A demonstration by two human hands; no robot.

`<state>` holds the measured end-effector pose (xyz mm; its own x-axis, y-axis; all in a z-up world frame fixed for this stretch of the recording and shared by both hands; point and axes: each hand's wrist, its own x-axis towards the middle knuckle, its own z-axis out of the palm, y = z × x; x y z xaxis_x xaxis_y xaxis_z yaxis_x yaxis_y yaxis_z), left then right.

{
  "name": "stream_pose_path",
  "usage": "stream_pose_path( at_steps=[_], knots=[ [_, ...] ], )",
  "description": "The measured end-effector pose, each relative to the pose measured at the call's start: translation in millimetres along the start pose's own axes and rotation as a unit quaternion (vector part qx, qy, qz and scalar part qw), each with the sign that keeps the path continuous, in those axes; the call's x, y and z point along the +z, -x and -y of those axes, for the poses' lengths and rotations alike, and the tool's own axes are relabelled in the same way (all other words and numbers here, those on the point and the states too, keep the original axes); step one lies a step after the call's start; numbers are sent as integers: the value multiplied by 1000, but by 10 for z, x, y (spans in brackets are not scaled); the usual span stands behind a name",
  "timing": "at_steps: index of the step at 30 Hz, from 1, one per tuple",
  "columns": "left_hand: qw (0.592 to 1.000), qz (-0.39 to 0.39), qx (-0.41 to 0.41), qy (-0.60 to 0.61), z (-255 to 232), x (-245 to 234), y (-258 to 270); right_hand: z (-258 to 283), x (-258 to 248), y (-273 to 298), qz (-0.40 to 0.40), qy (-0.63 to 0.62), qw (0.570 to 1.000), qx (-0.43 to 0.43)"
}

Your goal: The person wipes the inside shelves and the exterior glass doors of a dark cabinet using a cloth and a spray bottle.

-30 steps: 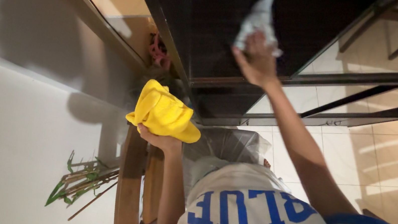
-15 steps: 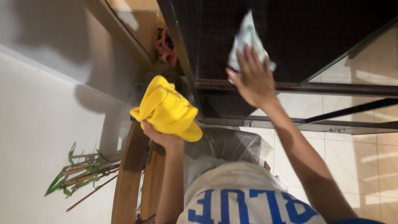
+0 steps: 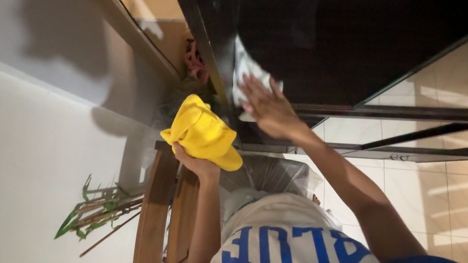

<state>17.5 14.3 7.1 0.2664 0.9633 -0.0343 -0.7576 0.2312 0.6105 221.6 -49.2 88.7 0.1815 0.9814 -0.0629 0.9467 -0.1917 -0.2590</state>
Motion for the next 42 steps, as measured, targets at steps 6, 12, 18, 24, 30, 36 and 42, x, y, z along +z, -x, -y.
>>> stream_pose_path(
  at_steps=[6,12,18,24,30,36,42],
  knots=[
    [998,48,35,-25,83,7,36,-398,-388,-1032,-36,-9,997,66],
    [998,41,29,-23,120,-72,126,-758,-652,-1718,-5,-8,987,163],
    [999,-3,24,-44,86,-103,179,-971,-511,-2014,-38,-5,983,178],
    [997,53,38,-36,74,-153,106,-660,-286,-1510,-28,26,994,106],
    [996,26,59,-59,-96,78,-54,-72,40,-17,-89,-65,993,-44],
    [999,35,19,-37,-262,235,-51,-324,-337,251,-137,-330,934,-1],
    [999,47,14,-20,-171,178,-86,-740,-669,107,-169,-524,814,188]
  ],
)
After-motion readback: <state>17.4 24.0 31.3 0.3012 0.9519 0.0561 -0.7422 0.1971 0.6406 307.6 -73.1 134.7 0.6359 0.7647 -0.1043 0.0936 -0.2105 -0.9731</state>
